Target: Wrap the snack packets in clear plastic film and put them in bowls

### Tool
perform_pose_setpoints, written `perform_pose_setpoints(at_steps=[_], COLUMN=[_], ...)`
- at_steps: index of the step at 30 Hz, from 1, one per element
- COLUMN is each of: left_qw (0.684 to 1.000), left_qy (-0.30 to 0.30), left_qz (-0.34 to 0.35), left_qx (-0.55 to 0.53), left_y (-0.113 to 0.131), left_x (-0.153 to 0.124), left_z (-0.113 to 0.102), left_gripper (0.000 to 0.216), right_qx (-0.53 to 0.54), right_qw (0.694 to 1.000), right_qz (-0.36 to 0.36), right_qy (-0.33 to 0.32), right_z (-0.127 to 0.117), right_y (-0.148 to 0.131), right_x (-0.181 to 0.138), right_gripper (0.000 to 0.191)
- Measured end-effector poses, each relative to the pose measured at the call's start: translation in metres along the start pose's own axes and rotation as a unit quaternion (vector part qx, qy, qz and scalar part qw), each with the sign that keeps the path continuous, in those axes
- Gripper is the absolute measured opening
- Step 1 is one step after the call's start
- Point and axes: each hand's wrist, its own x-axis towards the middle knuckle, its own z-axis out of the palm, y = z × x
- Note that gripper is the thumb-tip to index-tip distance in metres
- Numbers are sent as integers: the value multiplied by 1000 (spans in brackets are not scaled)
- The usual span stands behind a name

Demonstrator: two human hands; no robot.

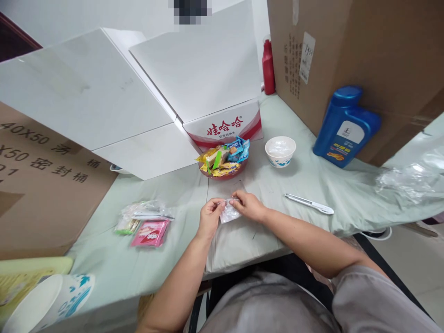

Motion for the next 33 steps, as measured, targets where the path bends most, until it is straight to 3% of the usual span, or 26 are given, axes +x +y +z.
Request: perform_pose_setpoints(at_steps=[3,6,10,13,15,18,21,22,24,26,28,33], left_qw=[1000,1000,999,998,997,996,994,994,993,992,990,985], left_qy=[1,14,13,-20,-39,-55,-64,-67,-72,-80,-90,-102], left_qz=[1,3,-1,-8,-8,-4,1,3,8,13,20,49], left_qx=[10,19,33,52,64,76,85,88,95,100,105,126], left_y=[0,-2,-5,-5,-5,-5,-6,-7,-8,-8,-8,-9], left_x=[1,3,7,8,8,7,7,7,8,8,8,6], left_z=[2,1,-2,-2,-1,-1,-1,-1,0,-1,-1,-1], left_gripper=[34,35,34,32,30,29,28,27,26,26,26,21], right_qx=[-37,-65,-108,-242,-323,-352,-380,-396,-437,-473,-488,-503], right_qw=[999,995,977,912,877,859,845,847,860,866,862,853], right_qz=[-11,-14,4,57,120,153,100,68,40,70,118,138], right_qy=[23,70,185,327,335,338,363,349,261,148,75,35], right_z=[1,-16,-84,-146,-177,-200,-200,-197,-189,-182,-177,-177], right_y=[-5,-12,-14,-5,4,13,11,10,7,8,10,6], right_x=[-2,4,32,57,68,72,69,67,67,68,69,65], right_gripper=[16,17,27,30,28,29,35,34,36,41,45,50])
